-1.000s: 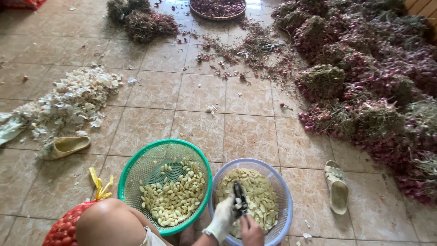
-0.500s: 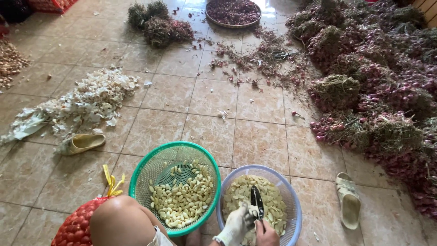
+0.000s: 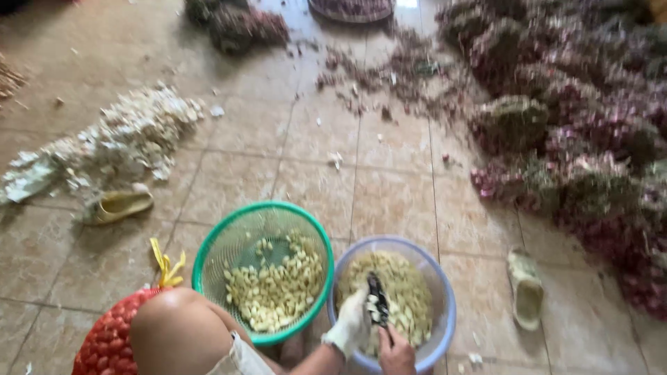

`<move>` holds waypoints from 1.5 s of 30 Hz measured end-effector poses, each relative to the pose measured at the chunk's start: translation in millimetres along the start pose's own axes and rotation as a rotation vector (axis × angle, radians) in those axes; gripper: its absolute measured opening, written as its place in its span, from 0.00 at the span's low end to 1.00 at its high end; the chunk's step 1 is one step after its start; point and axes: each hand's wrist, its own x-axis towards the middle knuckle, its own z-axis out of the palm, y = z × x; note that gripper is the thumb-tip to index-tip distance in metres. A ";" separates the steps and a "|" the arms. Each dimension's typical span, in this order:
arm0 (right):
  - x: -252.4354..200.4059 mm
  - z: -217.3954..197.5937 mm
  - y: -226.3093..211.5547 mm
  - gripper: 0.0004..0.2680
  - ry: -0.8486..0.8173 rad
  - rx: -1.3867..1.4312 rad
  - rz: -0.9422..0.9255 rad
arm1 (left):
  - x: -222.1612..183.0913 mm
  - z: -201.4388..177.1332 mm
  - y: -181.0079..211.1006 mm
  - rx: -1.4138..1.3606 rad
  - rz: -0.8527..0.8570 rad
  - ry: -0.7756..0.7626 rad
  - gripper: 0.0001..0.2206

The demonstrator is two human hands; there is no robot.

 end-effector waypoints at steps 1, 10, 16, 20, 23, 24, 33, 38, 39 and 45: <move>-11.0 3.1 1.8 0.13 -0.011 0.021 -0.120 | 0.2 -0.3 8.3 -0.013 -0.045 -0.014 0.22; -13.1 -31.9 -30.1 0.14 0.068 -0.050 -0.348 | 11.9 -23.2 3.8 0.026 -0.220 -0.067 0.17; -17.4 -42.4 -34.9 0.17 0.120 -0.084 -0.422 | -37.4 4.1 37.2 0.693 -0.021 -0.046 0.23; -20.7 -53.7 -32.7 0.15 0.173 -0.172 -0.392 | 5.0 -22.8 26.6 1.583 0.371 -0.280 0.18; -10.2 -53.9 -22.7 0.18 0.313 -0.282 -0.447 | -1.2 -29.4 22.6 1.896 0.456 -0.192 0.15; -11.5 -55.9 -27.8 0.18 0.298 -0.281 -0.456 | -10.2 -27.4 35.4 1.889 0.451 -0.175 0.15; -17.1 -57.4 -41.6 0.19 0.243 -0.220 -0.367 | -44.2 -27.9 184.1 1.676 0.445 0.161 0.12; -12.5 -47.9 -36.2 0.18 0.273 -0.201 -0.466 | 49.7 -97.9 149.3 2.292 0.455 0.062 0.14; -15.8 -50.2 -42.5 0.18 0.273 -0.205 -0.462 | 64.4 -105.8 143.4 2.292 0.451 0.056 0.14; -19.6 -52.3 -44.9 0.19 0.226 -0.207 -0.413 | 111.7 -140.6 136.8 2.459 0.773 0.162 0.14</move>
